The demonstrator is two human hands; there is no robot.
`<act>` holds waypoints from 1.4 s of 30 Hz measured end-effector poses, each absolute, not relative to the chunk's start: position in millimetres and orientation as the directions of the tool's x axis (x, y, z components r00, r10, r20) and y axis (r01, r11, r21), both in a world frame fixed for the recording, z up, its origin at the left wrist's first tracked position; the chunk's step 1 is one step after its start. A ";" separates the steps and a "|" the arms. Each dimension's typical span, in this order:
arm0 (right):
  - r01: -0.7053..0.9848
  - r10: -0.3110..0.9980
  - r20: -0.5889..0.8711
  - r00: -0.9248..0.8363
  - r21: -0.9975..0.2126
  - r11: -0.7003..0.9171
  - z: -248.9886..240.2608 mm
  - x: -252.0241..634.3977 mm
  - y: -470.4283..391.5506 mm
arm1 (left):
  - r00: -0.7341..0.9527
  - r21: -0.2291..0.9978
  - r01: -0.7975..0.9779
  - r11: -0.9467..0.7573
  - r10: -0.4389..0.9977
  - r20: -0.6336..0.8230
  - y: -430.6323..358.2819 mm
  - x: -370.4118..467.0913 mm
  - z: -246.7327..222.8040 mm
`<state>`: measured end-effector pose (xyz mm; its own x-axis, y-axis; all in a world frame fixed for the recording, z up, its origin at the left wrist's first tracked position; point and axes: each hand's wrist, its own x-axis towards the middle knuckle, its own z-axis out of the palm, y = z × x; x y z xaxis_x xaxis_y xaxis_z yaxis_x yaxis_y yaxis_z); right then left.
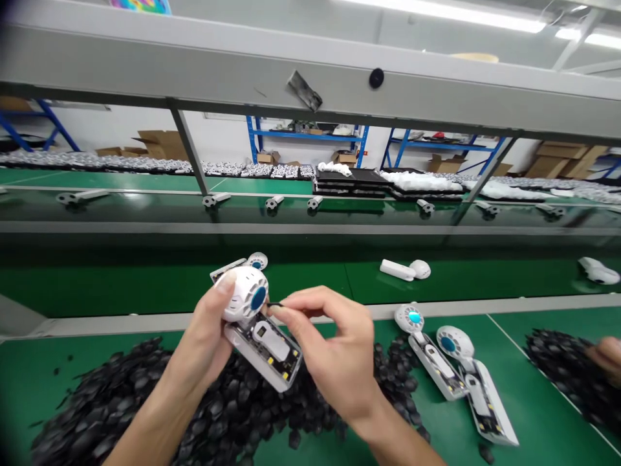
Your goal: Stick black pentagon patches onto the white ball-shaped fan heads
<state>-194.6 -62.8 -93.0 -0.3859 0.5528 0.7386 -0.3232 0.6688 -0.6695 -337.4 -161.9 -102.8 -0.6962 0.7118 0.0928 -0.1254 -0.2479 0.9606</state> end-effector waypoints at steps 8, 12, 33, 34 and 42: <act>-0.288 0.648 0.439 -0.622 -0.898 0.332 -94.9 -207.6 -65.0 | -0.759 0.973 0.136 -0.185 0.612 0.222 -158.4 -320.1 -107.8; -0.268 0.652 0.399 -0.645 -0.917 0.296 -94.9 -207.3 -61.4 | -0.746 0.946 0.241 -0.218 0.581 0.324 -159.5 -318.7 -105.2; -0.362 0.387 0.404 -0.829 -0.915 0.181 -96.6 -196.6 -39.7 | -0.615 0.852 0.429 -0.301 0.593 0.520 -165.0 -321.5 -107.5; -0.357 0.333 0.378 -0.864 -0.926 0.123 -99.6 -201.4 -41.0 | -0.596 0.840 0.436 -0.321 0.596 0.537 -164.9 -320.7 -108.0; -0.307 0.245 0.270 -0.931 -0.944 -0.125 -110.5 -212.7 -41.2 | -0.494 0.756 0.516 -0.403 0.580 0.647 -158.9 -322.1 -107.2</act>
<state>-212.7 -41.2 -110.5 -0.9312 0.2447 0.2704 -0.3068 -0.1252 -0.9435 -322.1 -158.9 -107.2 -0.4940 0.5804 0.6473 0.5163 -0.4032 0.7555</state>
